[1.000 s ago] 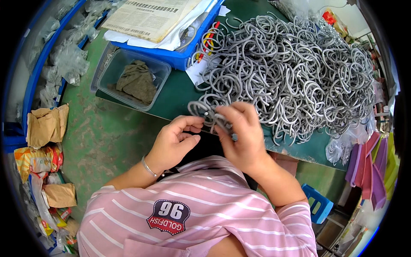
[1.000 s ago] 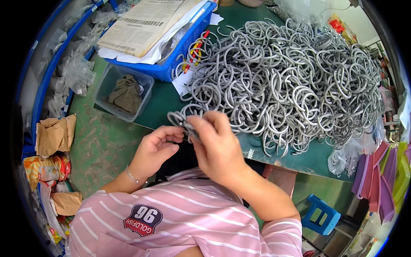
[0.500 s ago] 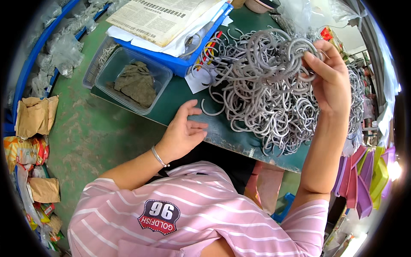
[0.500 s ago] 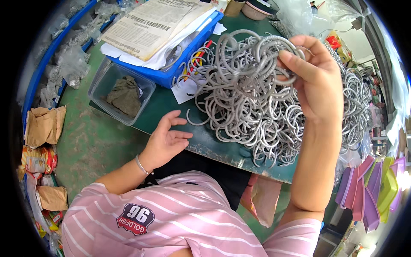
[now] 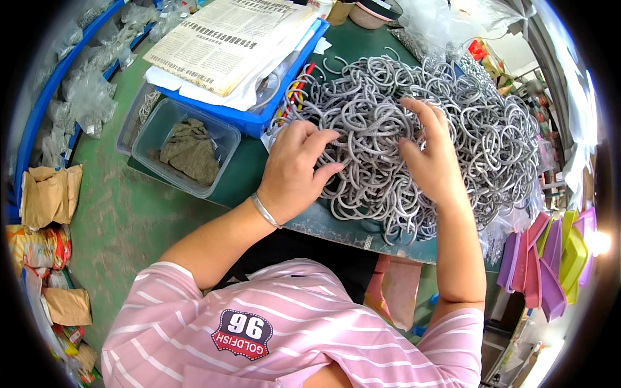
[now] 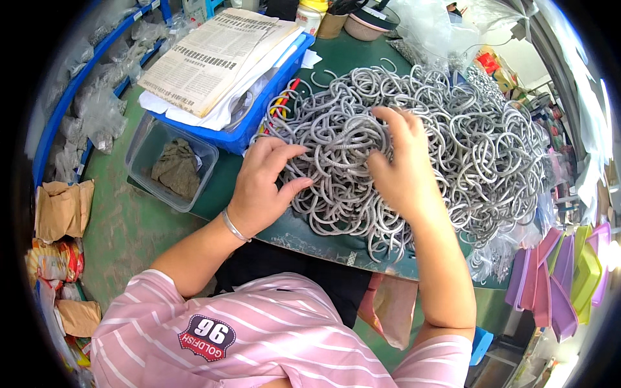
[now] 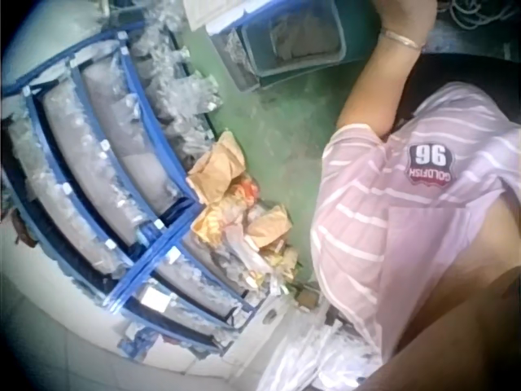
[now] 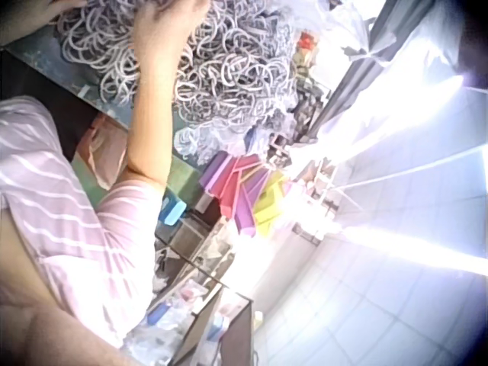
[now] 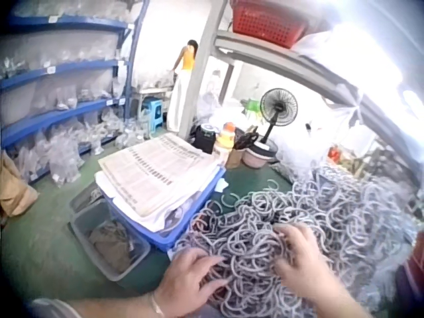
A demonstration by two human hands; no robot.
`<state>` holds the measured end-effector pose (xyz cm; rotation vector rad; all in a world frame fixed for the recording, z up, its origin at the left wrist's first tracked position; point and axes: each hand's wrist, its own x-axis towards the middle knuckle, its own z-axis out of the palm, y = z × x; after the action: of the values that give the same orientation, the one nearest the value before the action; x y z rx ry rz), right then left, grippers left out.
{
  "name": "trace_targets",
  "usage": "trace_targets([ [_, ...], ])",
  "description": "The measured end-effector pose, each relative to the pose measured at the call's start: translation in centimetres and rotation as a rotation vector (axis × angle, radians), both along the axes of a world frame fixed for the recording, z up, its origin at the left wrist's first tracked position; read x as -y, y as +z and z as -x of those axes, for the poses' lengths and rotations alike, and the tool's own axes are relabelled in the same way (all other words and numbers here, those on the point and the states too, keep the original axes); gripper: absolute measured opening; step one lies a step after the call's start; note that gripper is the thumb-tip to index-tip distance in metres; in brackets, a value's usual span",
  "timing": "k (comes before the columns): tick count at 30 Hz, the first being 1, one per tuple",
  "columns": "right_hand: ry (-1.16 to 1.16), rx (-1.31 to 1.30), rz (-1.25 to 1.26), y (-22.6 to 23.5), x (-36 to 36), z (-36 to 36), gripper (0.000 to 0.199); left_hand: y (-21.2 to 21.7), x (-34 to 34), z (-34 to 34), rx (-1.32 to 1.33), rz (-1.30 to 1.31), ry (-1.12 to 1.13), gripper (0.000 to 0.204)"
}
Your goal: The person picks up grey rubber bands from a large pile on a table, groups them into small bundles by hand, and places the bundles into a brown paper bag.
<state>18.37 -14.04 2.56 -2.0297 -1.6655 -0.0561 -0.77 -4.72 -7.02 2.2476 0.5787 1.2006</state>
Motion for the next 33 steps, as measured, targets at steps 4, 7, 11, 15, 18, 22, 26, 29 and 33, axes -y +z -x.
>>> trace_targets([
  [4, 0.292, 0.329, 0.007, 1.2, -0.4, 3.1, 0.054, 0.0, -0.4, -0.5, 0.077, 0.127, -0.031, 0.027],
  [7, 0.361, 0.441, 0.114, 1.2, -1.2, 2.1, 0.045, 0.6, -0.6, -0.5, 0.069, 0.137, -0.067, 0.014],
  [11, 0.333, 0.359, 0.021, 2.4, -1.8, 1.1, 0.027, 0.4, -0.9, 0.0, 0.077, 0.179, -0.025, 0.015],
  [15, 0.242, 0.226, -0.161, 2.6, -2.4, -0.2, 0.018, 0.4, -0.1, 0.3, 0.084, 0.123, -0.012, 0.027],
  [18, 0.262, 0.397, -0.102, 2.0, -2.1, 0.0, 0.011, 1.2, 0.3, 0.1, 0.132, -0.042, 0.047, 0.031],
  [22, 0.374, 0.624, 0.096, 1.1, -1.4, 1.2, 0.026, 1.3, 0.3, -0.7, 0.044, -0.050, -0.013, 0.036],
  [26, 0.306, 0.652, 0.052, 0.9, -1.3, 0.1, 0.039, 1.1, -0.7, -1.6, 0.038, -0.135, 0.007, 0.036],
  [29, 0.302, 0.645, 0.173, 0.8, -1.4, -1.2, 0.042, 1.4, -0.5, -1.7, 0.075, -0.070, 0.109, 0.034],
  [33, 0.254, 0.614, 0.052, 1.6, -1.2, 0.9, 0.048, 0.0, -1.1, -1.5, 0.130, 0.020, 0.109, 0.024],
])
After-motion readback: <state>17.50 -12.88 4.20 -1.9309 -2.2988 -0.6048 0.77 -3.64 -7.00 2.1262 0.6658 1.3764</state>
